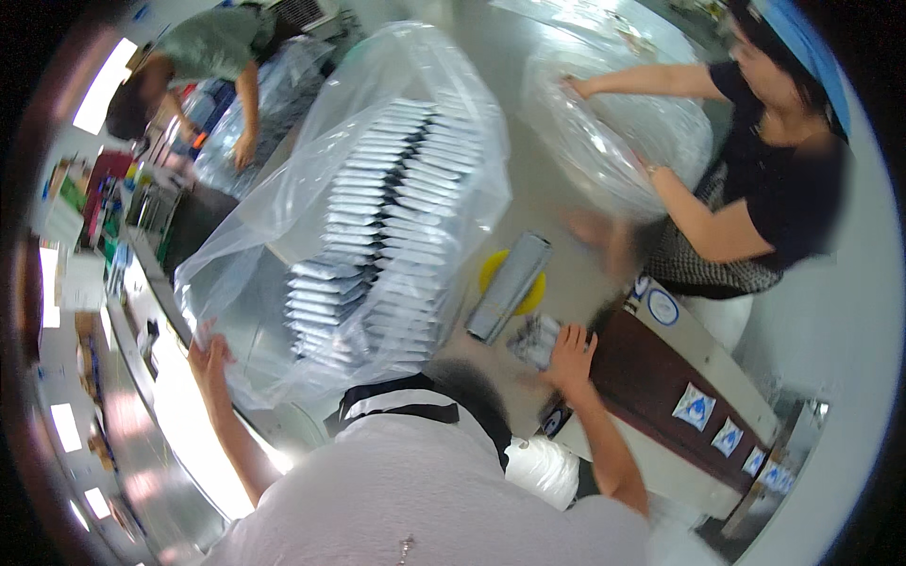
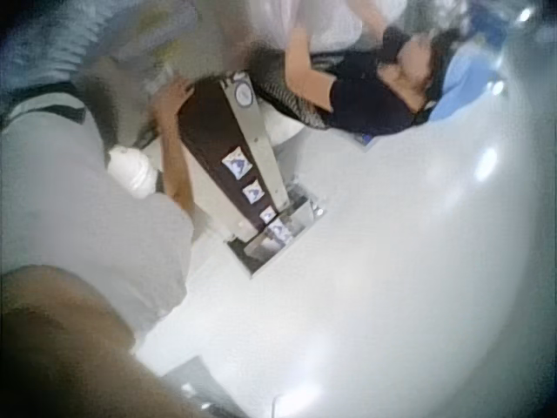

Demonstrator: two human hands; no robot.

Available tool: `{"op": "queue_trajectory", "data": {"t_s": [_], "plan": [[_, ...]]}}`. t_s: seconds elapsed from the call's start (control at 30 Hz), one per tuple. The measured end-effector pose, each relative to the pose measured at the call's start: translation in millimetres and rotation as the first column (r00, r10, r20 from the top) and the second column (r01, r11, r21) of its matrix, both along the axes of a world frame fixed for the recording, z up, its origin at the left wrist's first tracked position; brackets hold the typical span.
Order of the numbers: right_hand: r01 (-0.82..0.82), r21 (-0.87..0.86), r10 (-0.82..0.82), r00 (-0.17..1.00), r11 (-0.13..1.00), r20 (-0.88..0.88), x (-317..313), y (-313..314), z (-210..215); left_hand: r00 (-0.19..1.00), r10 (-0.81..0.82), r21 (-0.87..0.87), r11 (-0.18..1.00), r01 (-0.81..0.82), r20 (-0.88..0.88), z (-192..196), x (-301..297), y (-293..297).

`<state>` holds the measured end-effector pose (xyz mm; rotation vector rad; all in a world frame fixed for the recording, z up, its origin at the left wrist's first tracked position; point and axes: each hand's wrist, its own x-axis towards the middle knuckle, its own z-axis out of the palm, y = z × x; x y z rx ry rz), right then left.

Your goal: The person picks up individual packets from a conveyor belt and places them into a large clear plastic bag.

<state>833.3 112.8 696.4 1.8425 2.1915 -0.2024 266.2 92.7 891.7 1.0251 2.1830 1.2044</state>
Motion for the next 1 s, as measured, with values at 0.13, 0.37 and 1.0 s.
{"op": "queue_trajectory", "data": {"t_s": [0.13, 0.37, 1.0], "plan": [[0.101, -0.101, -0.116, 0.980, 0.990, -0.163, -19.4, -49.6, -18.6, 0.967, -0.004, -0.022, 1.000, -0.001, -0.254, 17.5, 28.1, 30.7], [0.035, -0.699, -0.691, 0.198, 0.714, -0.695, -40.8, 17.5, 141.1, 0.995, -0.016, 0.036, 0.999, 0.020, -0.103, 48.7, 28.0, 53.3], [-0.381, 0.279, 0.472, 0.730, 0.881, -0.495, -330.1, 173.4, 138.0, 0.892, -0.143, 0.260, 0.965, 0.030, 0.429, 59.3, 7.8, 61.0]]}}
